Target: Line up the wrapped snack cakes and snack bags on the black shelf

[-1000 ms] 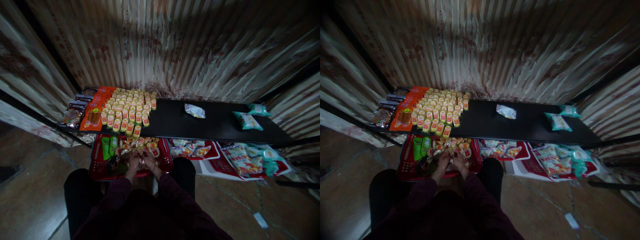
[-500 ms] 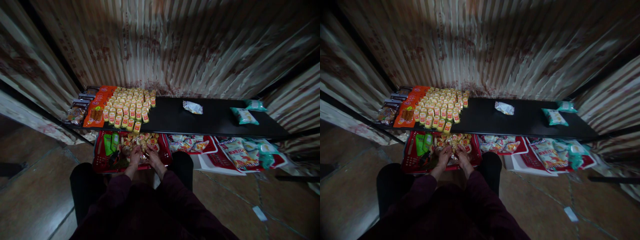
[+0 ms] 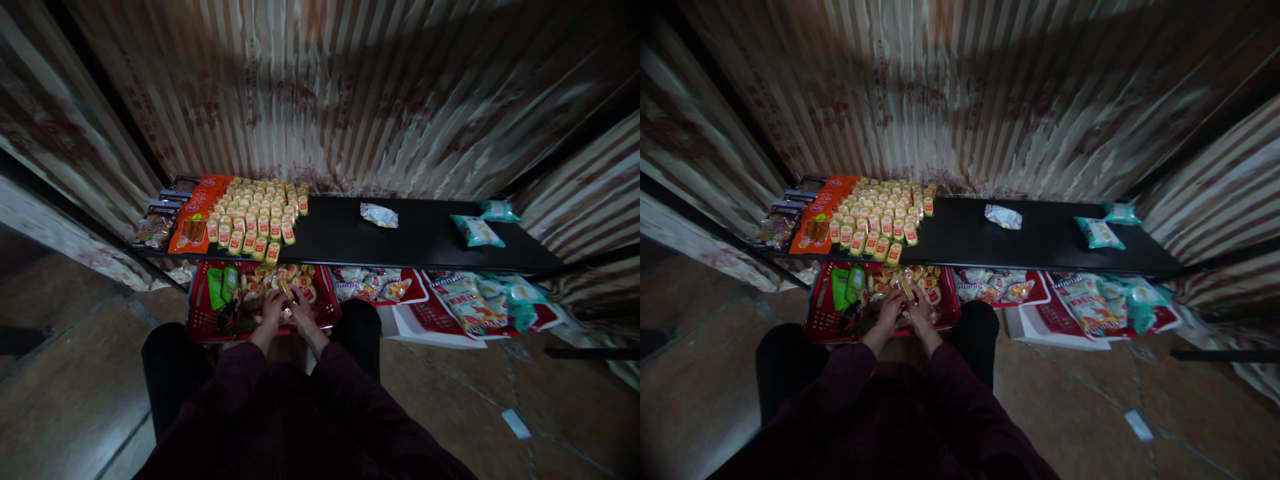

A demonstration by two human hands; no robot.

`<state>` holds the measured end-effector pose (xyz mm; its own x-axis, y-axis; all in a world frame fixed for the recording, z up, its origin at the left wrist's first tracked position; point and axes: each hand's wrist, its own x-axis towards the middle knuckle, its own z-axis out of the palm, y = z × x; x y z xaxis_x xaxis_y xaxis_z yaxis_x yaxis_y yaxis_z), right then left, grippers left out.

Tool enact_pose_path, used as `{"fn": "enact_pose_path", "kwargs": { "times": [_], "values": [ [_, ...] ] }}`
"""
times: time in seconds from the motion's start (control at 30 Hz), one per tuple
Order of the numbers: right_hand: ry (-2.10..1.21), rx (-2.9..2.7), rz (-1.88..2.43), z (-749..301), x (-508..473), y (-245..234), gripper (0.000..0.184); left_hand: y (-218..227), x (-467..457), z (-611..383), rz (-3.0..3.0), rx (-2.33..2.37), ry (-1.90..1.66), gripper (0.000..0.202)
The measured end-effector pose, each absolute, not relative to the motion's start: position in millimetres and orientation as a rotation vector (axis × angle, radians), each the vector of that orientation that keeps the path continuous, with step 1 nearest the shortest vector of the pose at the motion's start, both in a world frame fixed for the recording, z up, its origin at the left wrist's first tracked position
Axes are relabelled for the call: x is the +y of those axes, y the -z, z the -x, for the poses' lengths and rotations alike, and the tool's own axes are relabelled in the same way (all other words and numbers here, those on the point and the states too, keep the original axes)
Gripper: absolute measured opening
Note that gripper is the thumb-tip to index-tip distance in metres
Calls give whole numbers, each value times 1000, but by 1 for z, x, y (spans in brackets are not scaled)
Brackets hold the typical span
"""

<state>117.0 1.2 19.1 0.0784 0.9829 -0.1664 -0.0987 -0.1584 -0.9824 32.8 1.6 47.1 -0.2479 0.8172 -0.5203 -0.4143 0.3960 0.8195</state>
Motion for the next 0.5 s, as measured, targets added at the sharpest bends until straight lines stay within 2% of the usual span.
{"fn": "enact_pose_path", "kwargs": {
  "times": [0.3, 0.5],
  "values": [
    [-1244, -1232, 1260, -114, -10, -28, 45, -55, -2, -33, -262, 1351, -1252, 14],
    [-1335, -1076, 1246, -116, -11, -29, 38, -60, -3, -24, -156, 1360, -1177, 16]
  ]
}}
